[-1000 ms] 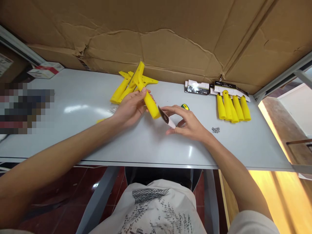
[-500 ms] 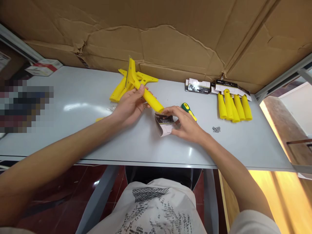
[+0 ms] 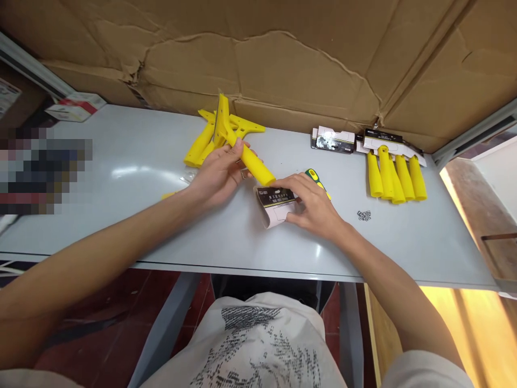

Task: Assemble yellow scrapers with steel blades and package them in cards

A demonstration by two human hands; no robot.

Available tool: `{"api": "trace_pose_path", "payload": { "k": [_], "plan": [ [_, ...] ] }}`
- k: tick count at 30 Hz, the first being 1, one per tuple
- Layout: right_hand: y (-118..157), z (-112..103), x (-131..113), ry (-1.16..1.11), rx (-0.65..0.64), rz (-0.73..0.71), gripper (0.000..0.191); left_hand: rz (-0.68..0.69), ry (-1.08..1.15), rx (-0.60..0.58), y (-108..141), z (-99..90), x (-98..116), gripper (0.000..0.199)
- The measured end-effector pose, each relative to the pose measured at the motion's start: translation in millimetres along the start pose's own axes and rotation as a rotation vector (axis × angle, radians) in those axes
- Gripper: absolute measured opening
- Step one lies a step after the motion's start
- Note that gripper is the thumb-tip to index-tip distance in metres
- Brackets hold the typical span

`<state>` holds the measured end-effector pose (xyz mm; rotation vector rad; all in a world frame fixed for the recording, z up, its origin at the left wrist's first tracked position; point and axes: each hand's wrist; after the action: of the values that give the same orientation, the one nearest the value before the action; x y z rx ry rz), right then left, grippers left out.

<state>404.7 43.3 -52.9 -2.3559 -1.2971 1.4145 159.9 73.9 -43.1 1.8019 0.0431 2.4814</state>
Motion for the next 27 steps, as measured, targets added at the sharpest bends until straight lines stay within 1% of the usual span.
{"api": "trace_pose_path", "payload": {
  "k": [5, 7, 10, 12, 14, 16, 18, 20, 22, 25, 27],
  "plan": [
    [8, 2, -3, -0.109, -0.046, 0.175, 0.052, -0.008, 0.031, -0.008, -1, -0.7, -2, 0.031],
    [10, 4, -4, -0.124, -0.057, 0.203, 0.055, -0.009, 0.050, -0.022, -1, -0.8, -2, 0.034],
    [10, 7, -3, -0.038, -0.054, 0.151, 0.058, -0.032, 0.044, -0.034, 1, -1.4, -4, 0.037],
    [7, 9, -3, 0.037, -0.037, 0.125, 0.055, -0.053, 0.024, -0.043, 2, -2.5, -7, 0.041],
    [5, 10, -3, 0.080, -0.014, 0.132, 0.050, -0.061, 0.004, -0.060, 3, -4.2, -9, 0.045],
    [3, 10, -4, 0.074, -0.016, 0.135, 0.049, -0.056, -0.020, -0.070, 2, -6.2, -10, 0.048],
    [2, 10, -4, 0.042, -0.044, 0.108, 0.052, -0.041, -0.046, -0.061, 0, -8.2, -8, 0.047],
    [3, 12, -6, 0.013, -0.103, 0.061, 0.055, -0.025, -0.055, -0.035, -4, -10.1, -5, 0.042],
    [2, 14, -8, 0.015, -0.138, 0.025, 0.053, -0.023, -0.046, 0.004, -6, -11.6, -1, 0.035],
    [-1, 16, -10, 0.008, -0.114, 0.019, 0.044, -0.036, -0.016, 0.018, -6, -12.6, 2, 0.031],
    [-3, 15, -9, -0.040, -0.073, 0.032, 0.045, -0.038, -0.002, -0.013, -2, -12.1, 1, 0.036]
  ]
}}
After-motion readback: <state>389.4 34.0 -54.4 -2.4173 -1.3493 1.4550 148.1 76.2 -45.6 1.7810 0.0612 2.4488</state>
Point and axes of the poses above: each hand's wrist, its own y-axis away from the middle knuckle, its own z-axis out of the palm, x = y × z, and after that the axes turned 8 degrees about -y, right-handed
